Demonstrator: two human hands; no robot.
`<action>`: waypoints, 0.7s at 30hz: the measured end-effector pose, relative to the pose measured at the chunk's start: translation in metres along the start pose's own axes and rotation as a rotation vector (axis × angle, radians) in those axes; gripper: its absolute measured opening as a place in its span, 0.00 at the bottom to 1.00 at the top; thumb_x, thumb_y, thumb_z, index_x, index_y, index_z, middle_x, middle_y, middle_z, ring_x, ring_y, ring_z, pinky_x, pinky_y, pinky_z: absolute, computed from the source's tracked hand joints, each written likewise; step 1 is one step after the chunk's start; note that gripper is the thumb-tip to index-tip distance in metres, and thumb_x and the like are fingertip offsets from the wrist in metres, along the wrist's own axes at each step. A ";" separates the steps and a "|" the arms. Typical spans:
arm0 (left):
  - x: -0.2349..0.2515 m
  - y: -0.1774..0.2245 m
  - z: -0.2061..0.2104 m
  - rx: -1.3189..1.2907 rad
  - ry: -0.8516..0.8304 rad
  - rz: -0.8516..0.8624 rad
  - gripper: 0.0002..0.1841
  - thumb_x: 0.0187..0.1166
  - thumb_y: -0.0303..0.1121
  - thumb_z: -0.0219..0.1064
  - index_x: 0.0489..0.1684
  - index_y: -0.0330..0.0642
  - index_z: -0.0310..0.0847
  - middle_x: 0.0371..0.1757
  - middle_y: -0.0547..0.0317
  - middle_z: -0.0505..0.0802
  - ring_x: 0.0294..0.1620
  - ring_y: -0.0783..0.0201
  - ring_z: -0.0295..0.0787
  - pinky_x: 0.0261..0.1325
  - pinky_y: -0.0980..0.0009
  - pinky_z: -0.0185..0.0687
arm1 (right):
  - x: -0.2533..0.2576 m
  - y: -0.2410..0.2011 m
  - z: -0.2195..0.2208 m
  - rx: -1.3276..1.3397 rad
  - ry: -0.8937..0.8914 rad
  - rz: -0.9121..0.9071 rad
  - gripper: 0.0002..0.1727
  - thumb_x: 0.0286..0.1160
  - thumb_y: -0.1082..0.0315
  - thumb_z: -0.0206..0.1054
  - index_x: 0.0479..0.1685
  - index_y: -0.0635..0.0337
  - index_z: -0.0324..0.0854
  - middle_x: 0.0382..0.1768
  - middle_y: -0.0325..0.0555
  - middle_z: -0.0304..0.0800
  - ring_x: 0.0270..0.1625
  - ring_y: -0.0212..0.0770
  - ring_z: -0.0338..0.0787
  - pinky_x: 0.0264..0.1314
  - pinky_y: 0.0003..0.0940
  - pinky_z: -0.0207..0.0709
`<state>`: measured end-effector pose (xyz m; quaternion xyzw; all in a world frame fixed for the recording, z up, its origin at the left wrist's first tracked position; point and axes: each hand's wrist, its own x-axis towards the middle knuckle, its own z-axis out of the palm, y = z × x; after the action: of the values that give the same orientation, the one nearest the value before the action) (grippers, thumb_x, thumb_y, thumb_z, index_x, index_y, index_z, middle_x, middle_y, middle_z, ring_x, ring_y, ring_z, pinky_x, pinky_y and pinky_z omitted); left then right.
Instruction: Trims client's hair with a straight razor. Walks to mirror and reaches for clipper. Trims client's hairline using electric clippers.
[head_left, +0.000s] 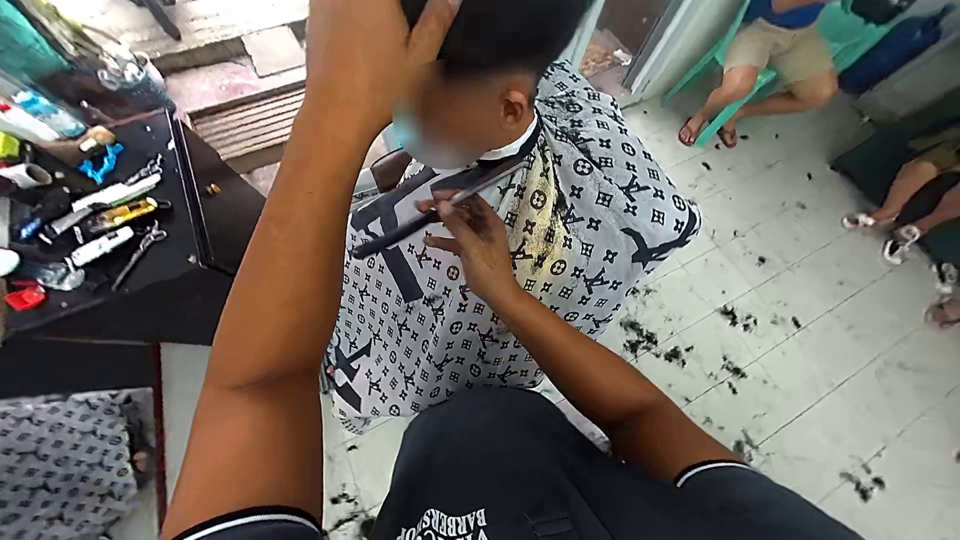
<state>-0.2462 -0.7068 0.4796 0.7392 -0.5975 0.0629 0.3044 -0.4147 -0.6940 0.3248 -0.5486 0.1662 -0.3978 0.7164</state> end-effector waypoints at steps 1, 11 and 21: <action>-0.002 0.001 0.001 -0.013 0.022 -0.012 0.26 0.87 0.54 0.55 0.44 0.37 0.88 0.41 0.41 0.92 0.49 0.41 0.90 0.54 0.33 0.76 | -0.009 -0.004 -0.014 -0.048 -0.034 -0.038 0.15 0.91 0.69 0.52 0.66 0.66 0.75 0.56 0.47 0.92 0.59 0.39 0.92 0.57 0.38 0.90; -0.090 0.024 0.115 -0.337 0.579 -0.061 0.18 0.83 0.33 0.63 0.65 0.30 0.84 0.52 0.41 0.90 0.37 0.62 0.83 0.35 0.69 0.76 | -0.045 -0.061 -0.150 -0.353 -0.159 -0.153 0.16 0.95 0.59 0.48 0.67 0.54 0.74 0.36 0.31 0.91 0.29 0.28 0.88 0.33 0.27 0.87; -0.115 0.035 0.138 -0.459 0.471 -0.060 0.15 0.87 0.36 0.63 0.58 0.37 0.91 0.52 0.51 0.89 0.35 0.73 0.76 0.35 0.78 0.70 | -0.020 -0.098 -0.188 -0.965 -0.464 -0.091 0.17 0.93 0.61 0.50 0.63 0.62 0.78 0.35 0.39 0.89 0.25 0.29 0.83 0.28 0.27 0.80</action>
<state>-0.3472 -0.6857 0.3292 0.6338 -0.4870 0.0870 0.5945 -0.5925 -0.8099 0.3459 -0.8957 0.1435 -0.1752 0.3827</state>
